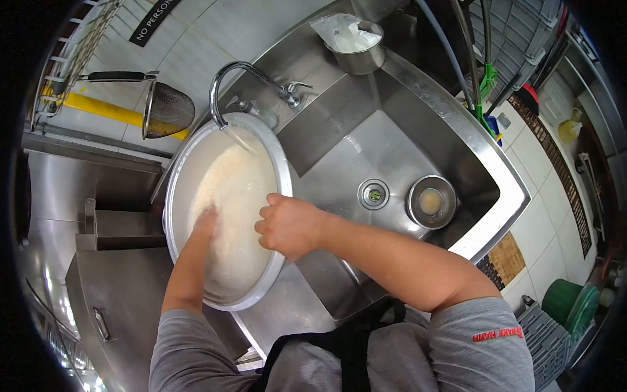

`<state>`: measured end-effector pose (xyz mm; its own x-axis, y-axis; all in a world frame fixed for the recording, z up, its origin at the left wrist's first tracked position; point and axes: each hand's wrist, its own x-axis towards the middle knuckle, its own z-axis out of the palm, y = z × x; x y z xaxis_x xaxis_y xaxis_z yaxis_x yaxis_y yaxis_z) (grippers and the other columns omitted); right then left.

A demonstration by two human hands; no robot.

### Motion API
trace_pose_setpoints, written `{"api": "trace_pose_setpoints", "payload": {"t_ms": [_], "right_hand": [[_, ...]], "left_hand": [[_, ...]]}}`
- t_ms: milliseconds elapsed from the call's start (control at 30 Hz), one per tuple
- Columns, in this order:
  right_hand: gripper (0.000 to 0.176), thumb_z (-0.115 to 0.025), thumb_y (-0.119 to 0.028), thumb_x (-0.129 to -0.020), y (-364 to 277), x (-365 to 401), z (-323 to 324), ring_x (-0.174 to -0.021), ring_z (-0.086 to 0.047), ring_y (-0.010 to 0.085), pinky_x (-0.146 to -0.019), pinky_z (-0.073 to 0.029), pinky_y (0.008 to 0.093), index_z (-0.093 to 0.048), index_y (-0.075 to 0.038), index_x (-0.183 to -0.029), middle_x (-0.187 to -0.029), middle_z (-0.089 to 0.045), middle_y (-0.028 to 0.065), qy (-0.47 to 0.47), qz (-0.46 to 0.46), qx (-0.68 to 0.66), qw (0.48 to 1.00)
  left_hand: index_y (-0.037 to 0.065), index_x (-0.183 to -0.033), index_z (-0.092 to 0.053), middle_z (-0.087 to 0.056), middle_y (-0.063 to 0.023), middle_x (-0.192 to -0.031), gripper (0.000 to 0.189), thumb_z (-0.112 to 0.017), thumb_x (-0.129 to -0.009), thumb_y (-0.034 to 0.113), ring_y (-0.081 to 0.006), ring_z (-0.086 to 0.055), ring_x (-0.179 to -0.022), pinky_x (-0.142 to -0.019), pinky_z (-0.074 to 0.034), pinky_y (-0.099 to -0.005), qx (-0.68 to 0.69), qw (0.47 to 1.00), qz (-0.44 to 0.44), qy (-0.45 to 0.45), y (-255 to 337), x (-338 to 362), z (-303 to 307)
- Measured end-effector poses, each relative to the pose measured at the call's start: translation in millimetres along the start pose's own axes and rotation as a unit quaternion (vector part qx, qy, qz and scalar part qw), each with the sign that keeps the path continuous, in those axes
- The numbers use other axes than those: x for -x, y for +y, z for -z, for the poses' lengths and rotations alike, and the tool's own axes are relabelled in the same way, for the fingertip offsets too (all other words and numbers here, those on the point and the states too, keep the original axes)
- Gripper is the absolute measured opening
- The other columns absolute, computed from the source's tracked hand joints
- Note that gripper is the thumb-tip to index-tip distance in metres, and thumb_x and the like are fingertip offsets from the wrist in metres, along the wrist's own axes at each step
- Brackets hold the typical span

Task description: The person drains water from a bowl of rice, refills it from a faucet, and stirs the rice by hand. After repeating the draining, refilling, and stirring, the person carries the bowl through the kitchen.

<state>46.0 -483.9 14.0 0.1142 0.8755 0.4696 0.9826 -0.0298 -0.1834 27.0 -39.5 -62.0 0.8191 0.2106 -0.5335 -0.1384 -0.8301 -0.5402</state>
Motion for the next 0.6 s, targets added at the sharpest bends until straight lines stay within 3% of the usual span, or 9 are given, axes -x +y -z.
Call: {"api": "trace_pose_setpoints", "payload": {"t_ms": [100,133,167,300,367,400,467,533,600], "right_hand": [[0.039,-0.082,-0.041,-0.048,-1,0,0,-0.082,-0.057,0.0141,-0.073,-0.038,0.0324,-0.068,-0.021,-0.077,-0.078,-0.056,-0.0065,0.008,0.001,0.01,1.0],[0.039,-0.081,-0.041,-0.048,-1,0,-1,-0.082,-0.057,0.0141,-0.073,-0.039,0.0325,-0.067,-0.02,-0.077,-0.078,-0.056,-0.0065,0.012,0.003,0.009,1.0],[0.039,-0.081,-0.042,-0.048,0,0,-2,-0.082,-0.057,0.0141,-0.073,-0.039,0.0325,-0.067,-0.02,-0.077,-0.078,-0.056,-0.0064,0.016,0.004,0.009,1.0],[0.037,-0.081,-0.041,-0.048,0,0,-5,-0.082,-0.058,0.0141,-0.074,-0.039,0.0327,-0.066,-0.02,-0.076,-0.079,-0.057,-0.0064,0.008,-0.001,0.015,1.0],[0.037,-0.081,-0.041,-0.049,0,0,-4,-0.082,-0.058,0.0141,-0.074,-0.039,0.0325,-0.066,-0.02,-0.075,-0.079,-0.057,-0.0065,0.004,0.001,0.014,1.0],[0.037,-0.081,-0.041,-0.049,0,0,-4,-0.082,-0.058,0.0141,-0.074,-0.039,0.0325,-0.066,-0.02,-0.075,-0.079,-0.057,-0.0065,0.004,0.0,0.014,1.0],[0.036,-0.081,-0.04,-0.05,0,0,-4,-0.082,-0.058,0.0141,-0.074,-0.039,0.0323,-0.067,-0.02,-0.076,-0.079,-0.057,-0.0067,-0.003,0.0,0.017,1.0],[0.035,-0.081,-0.04,-0.051,0,0,-5,-0.082,-0.058,0.0141,-0.075,-0.039,0.0322,-0.067,-0.02,-0.076,-0.079,-0.057,-0.0068,0.013,0.002,0.007,1.0],[0.034,-0.08,-0.04,-0.052,0,2,-4,-0.082,-0.058,0.0141,-0.075,-0.039,0.0322,-0.067,-0.02,-0.076,-0.079,-0.058,-0.0068,0.025,0.001,-0.006,1.0]], "left_hand": [[0.001,-0.138,-0.048,-0.052,-0.0192,-0.139,0.058,-0.062,-0.088,0.025,-0.0289,-0.052,-0.127,-0.107,-0.041,-0.0399,-0.189,0.972,-0.082,-0.111,12,33,12],[0.001,-0.139,-0.048,-0.053,-0.0189,-0.138,0.056,-0.057,-0.092,0.029,-0.0273,-0.052,-0.126,-0.106,-0.041,-0.0394,0.168,0.959,0.028,-0.228,17,49,30],[0.002,-0.139,-0.048,-0.053,-0.0185,-0.137,0.054,-0.052,-0.095,0.033,-0.0258,-0.053,-0.125,-0.105,-0.041,-0.039,0.5,0.799,0.133,-0.308,24,65,49],[0.0,-0.134,-0.052,-0.06,-0.014,-0.129,0.047,-0.055,-0.091,0.019,-0.0211,-0.054,-0.118,-0.104,-0.041,-0.0378,0.594,0.719,0.118,-0.341,56,110,65],[0.0,-0.133,-0.054,-0.059,-0.0188,-0.13,0.045,-0.042,-0.1,0.027,-0.0268,-0.056,-0.119,-0.1,-0.043,-0.0375,0.508,0.813,-0.036,-0.282,50,85,-13],[0.0,-0.133,-0.054,-0.059,-0.0188,-0.13,0.045,-0.042,-0.1,0.027,-0.0268,-0.056,-0.119,-0.1,-0.043,-0.0375,0.507,0.814,-0.036,-0.282,56,83,-8],[0.001,-0.129,-0.055,-0.06,-0.0167,-0.126,0.041,-0.054,-0.092,0.02,-0.0246,-0.055,-0.117,-0.102,-0.041,-0.0388,0.263,0.894,-0.215,-0.293,84,76,-1],[-0.001,-0.132,-0.05,-0.058,-0.0207,-0.127,0.042,-0.041,-0.098,0.022,-0.0335,-0.054,-0.121,-0.103,-0.041,-0.038,0.391,0.857,-0.281,-0.181,122,79,11],[-0.001,-0.132,-0.051,-0.057,-0.0224,-0.127,0.042,-0.044,-0.097,0.021,-0.0346,-0.055,-0.119,-0.103,-0.043,-0.0385,0.54,0.802,-0.256,0.014,172,94,45]]}}
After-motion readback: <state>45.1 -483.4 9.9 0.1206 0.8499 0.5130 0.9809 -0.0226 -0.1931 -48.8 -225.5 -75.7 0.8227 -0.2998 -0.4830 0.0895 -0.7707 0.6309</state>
